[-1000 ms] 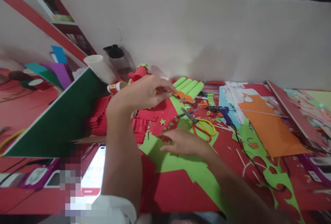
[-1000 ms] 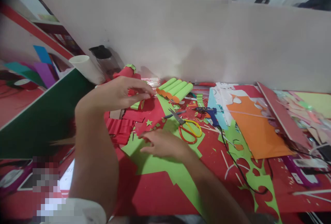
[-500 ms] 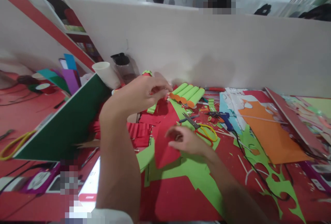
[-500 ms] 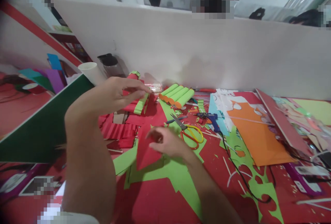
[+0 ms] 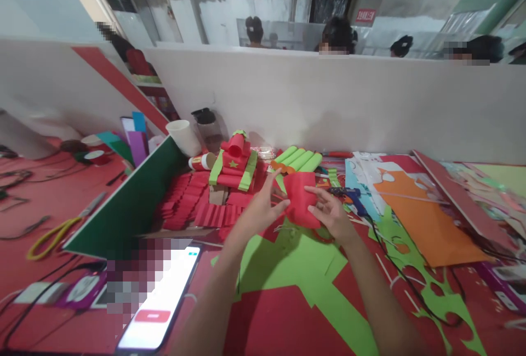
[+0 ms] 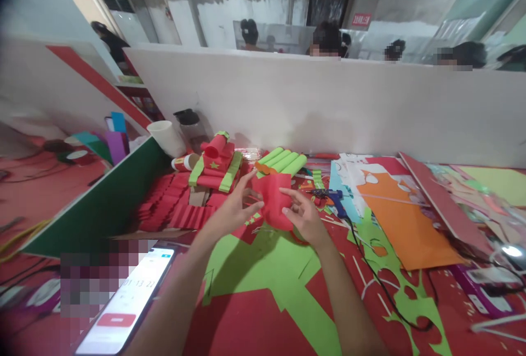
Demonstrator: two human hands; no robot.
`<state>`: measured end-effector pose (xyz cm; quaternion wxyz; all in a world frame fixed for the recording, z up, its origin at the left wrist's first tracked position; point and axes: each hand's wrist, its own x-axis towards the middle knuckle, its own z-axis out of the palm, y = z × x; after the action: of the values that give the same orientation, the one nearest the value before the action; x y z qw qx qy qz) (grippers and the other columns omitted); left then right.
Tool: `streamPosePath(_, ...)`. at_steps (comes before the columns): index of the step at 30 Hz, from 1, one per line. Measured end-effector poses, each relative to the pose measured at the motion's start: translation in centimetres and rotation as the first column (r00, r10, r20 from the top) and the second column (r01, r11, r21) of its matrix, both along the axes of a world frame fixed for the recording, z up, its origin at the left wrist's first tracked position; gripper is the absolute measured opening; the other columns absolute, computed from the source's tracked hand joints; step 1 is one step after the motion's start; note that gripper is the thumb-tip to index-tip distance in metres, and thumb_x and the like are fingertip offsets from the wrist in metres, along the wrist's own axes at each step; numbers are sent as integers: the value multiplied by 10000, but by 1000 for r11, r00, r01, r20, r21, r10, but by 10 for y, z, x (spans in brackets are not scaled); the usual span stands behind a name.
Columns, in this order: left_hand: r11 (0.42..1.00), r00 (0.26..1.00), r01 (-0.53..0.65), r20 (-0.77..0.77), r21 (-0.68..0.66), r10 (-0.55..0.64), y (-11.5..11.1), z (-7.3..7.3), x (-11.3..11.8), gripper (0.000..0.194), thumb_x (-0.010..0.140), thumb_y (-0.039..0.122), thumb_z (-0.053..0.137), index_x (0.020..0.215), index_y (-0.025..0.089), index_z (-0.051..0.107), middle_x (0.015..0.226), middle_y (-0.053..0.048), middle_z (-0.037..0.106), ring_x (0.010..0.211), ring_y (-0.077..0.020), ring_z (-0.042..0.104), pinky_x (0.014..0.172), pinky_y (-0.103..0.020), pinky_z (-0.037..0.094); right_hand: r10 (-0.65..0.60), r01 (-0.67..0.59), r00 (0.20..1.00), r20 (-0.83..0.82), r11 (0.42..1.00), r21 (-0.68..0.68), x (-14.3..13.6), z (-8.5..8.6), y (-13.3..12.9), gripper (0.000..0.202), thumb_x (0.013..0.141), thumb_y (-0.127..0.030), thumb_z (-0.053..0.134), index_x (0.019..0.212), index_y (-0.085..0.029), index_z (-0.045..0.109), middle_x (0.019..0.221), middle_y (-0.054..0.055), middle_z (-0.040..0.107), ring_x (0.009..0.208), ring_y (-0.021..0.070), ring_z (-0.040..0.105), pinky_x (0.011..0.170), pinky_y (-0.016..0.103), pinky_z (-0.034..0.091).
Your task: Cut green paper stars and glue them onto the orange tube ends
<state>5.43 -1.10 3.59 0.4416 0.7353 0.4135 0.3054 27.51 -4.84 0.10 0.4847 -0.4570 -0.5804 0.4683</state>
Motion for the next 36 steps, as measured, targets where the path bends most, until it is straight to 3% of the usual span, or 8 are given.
streamPosePath(7, 991, 991, -78, 121, 111, 65, -9, -18, 16, 610, 947, 292, 529, 1512, 248, 304, 1324, -108, 589, 1149, -202, 601, 975, -327, 502, -13, 11, 1000, 18, 998, 62, 1, 4, 2, 509, 861, -318, 660, 1355, -224, 578, 1268, 89, 650, 981, 187, 640, 879, 316, 513)
streamPosePath(14, 984, 995, -98, 4, 146, 99, -6, -17, 13, 391, 923, 212, 521, 1311, 213, 574, 1336, -103, 601, 1074, -204, 626, 926, -329, 515, -41, 25, 983, 179, 996, 90, 1, -1, 5, 485, 888, -287, 587, 1367, -215, 572, 687, -29, 591, 589, 139, 516, 593, 256, 462)
streamPosePath(18, 985, 998, -57, -30, 161, 63, -1, -19, 11, 351, 935, 268, 519, 1272, 238, 612, 1268, -94, 606, 1026, -197, 624, 860, -312, 528, -35, 6, 981, 192, 989, 150, 4, -2, 7, 325, 855, -310, 629, 1150, -206, 715, 956, 46, 711, 744, 161, 606, 690, 290, 506)
streamPosePath(24, 985, 990, -138, -25, 108, 141, 13, -28, 4, 358, 937, 282, 466, 1271, 186, 549, 1304, -127, 570, 778, -149, 632, 699, -292, 537, -453, 461, 885, -105, 885, 62, 30, -12, 24, 600, 812, -420, 658, 1348, -155, 604, 663, 6, 649, 584, 163, 562, 599, 297, 501)
streamPosePath(27, 977, 970, -146, -172, 158, 172, 19, -33, 0, 286, 900, 221, 473, 1150, 178, 605, 1177, -112, 652, 852, -190, 656, 759, -310, 530, -675, 697, 701, -230, 716, 21, 52, -14, 36, 756, 775, -444, 653, 1455, -161, 484, 821, 48, 678, 657, 180, 609, 609, 306, 515)
streamPosePath(29, 980, 959, -106, -243, 167, 145, 21, -37, -1, 259, 879, 193, 481, 1096, 185, 620, 1130, -98, 685, 888, -206, 672, 785, -315, 523, -715, 740, 655, -244, 672, 18, 66, -14, 42, 803, 802, -442, 594, 1532, -222, 343, 1113, 98, 659, 823, 194, 664, 655, 305, 527)
streamPosePath(32, 991, 941, -30, -330, 132, 72, 19, -43, 3, 227, 884, 214, 496, 1059, 198, 639, 1060, -87, 722, 943, -230, 684, 800, -316, 512, -709, 730, 669, -225, 683, 19, 78, -14, 43, 830, 830, -407, 551, 1568, -331, 179, 1391, 114, 524, 989, 204, 682, 673, 293, 532)
streamPosePath(36, 996, 893, 32, -449, 88, 11, 10, -51, 17, 264, 885, 234, 513, 1105, 205, 658, 1056, -103, 738, 924, -246, 691, 758, -316, 493, -606, 607, 794, -38, 792, 60, 73, -15, 35, 717, 848, -425, 580, 1508, -310, 325, 1486, 164, 452, 944, 225, 702, 586, 284, 526)
